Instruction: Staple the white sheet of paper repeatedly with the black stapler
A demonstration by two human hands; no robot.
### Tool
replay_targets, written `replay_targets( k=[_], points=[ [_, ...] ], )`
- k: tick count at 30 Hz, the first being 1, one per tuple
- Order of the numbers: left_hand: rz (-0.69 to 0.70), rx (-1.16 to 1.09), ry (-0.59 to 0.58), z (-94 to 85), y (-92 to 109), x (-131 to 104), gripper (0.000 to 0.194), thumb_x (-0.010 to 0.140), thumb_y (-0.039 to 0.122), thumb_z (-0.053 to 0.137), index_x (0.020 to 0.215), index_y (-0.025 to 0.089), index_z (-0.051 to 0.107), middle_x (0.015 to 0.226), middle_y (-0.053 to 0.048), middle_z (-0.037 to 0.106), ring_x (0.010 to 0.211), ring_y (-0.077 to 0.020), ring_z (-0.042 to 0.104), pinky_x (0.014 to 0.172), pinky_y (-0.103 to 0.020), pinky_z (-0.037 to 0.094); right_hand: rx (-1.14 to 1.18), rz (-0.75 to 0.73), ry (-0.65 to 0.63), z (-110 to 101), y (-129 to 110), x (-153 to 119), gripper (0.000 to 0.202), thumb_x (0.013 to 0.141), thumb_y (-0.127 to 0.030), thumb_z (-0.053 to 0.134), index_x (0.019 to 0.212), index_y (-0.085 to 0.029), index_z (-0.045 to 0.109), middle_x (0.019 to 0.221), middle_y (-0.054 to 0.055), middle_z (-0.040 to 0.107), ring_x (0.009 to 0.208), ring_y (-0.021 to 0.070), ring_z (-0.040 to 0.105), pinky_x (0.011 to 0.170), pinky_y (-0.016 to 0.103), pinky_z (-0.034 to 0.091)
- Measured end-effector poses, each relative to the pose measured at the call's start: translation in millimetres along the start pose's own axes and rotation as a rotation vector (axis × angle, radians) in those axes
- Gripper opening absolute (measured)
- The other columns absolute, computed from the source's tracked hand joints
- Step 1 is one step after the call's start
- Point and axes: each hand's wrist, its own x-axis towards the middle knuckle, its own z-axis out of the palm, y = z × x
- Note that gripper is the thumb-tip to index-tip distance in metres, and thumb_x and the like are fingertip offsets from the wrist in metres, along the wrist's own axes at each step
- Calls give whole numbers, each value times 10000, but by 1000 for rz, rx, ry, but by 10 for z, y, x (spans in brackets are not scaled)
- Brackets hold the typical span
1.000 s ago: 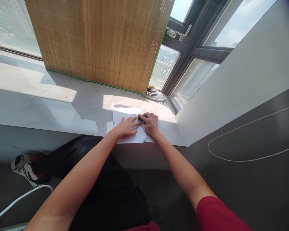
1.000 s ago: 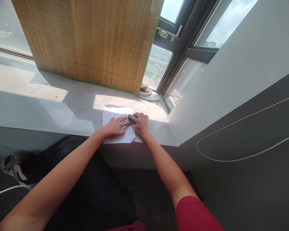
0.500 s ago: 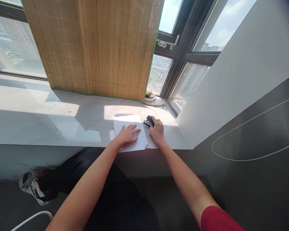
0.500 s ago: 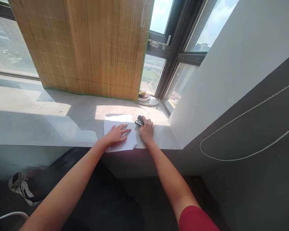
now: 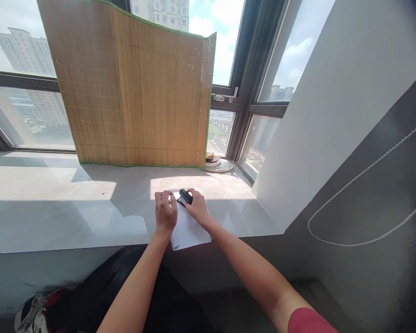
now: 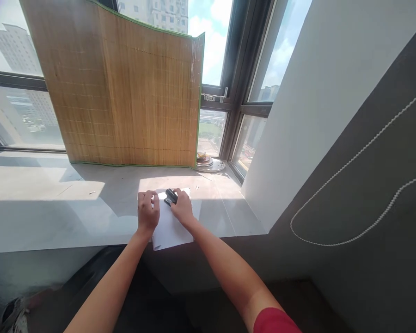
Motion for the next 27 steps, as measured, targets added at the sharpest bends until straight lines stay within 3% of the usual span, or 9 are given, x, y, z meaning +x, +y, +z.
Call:
replay_targets(
  k=[4,12,15,17,19,21,23,25,27],
  points=[
    [1,14,-40,44,3,-28,183,1080,220,429,998,235,593,1109,-116,552,864,-224,634,878,-403,604,-64,-1,-1,-101,129,-205,426,820,-114,670,1224,-248,695,1104,117,726,1031,329,715,896,467,601],
    [-2,-112,36,144,-95,-26,162,1043,186,498,928,217,607,1037,-84,524,754,-193,563,764,-358,530,-39,47,62,-799,705,-519,450,848,-244,646,1297,-267,662,1200,84,740,1121,308,706,1013,484,560],
    [6,-151,80,168,-107,-23,189,1049,195,484,904,219,603,992,-76,520,779,-206,565,770,-356,504,39,140,57,-993,868,-387,535,882,-470,708,1370,-264,633,1135,84,751,1051,307,723,967,474,574],
    [38,-166,114,160,-90,-29,213,1059,205,460,888,225,585,957,-72,528,814,-219,572,786,-355,491,109,210,93,-1107,970,-191,528,956,-598,598,1349,-250,647,1114,101,755,1023,308,729,934,478,587],
    [106,-187,118,131,-57,-44,241,1073,214,428,861,234,542,903,-58,541,812,-218,565,773,-343,469,125,177,125,-1172,1070,54,469,1022,-564,453,1251,-233,693,1198,131,756,1105,314,720,988,505,578],
    [199,-205,61,89,-19,-71,271,1074,212,409,812,245,474,796,-21,522,726,-194,526,706,-318,424,50,30,42,-1148,1153,286,392,977,-461,526,1225,-230,723,1309,140,744,1239,325,687,1090,534,544],
    [292,-191,-20,51,20,-114,285,1046,189,421,767,248,418,685,20,463,614,-164,451,624,-301,353,-28,-103,-149,-1025,1197,457,371,929,-356,598,1245,-230,748,1401,140,728,1371,327,640,1180,531,500],
    [388,-159,-77,42,64,-193,276,1003,156,444,742,243,415,628,40,437,550,-142,404,581,-296,304,-113,-133,-326,-827,1189,554,373,914,-288,650,1259,-215,770,1432,152,728,1444,335,609,1231,510,464],
    [526,-135,-111,88,123,-337,249,969,134,458,742,234,457,627,38,479,534,-131,425,570,-293,307,-187,-99,-413,-593,1135,604,395,924,-256,685,1302,-181,769,1446,182,723,1488,358,578,1267,506,416]
  ],
)
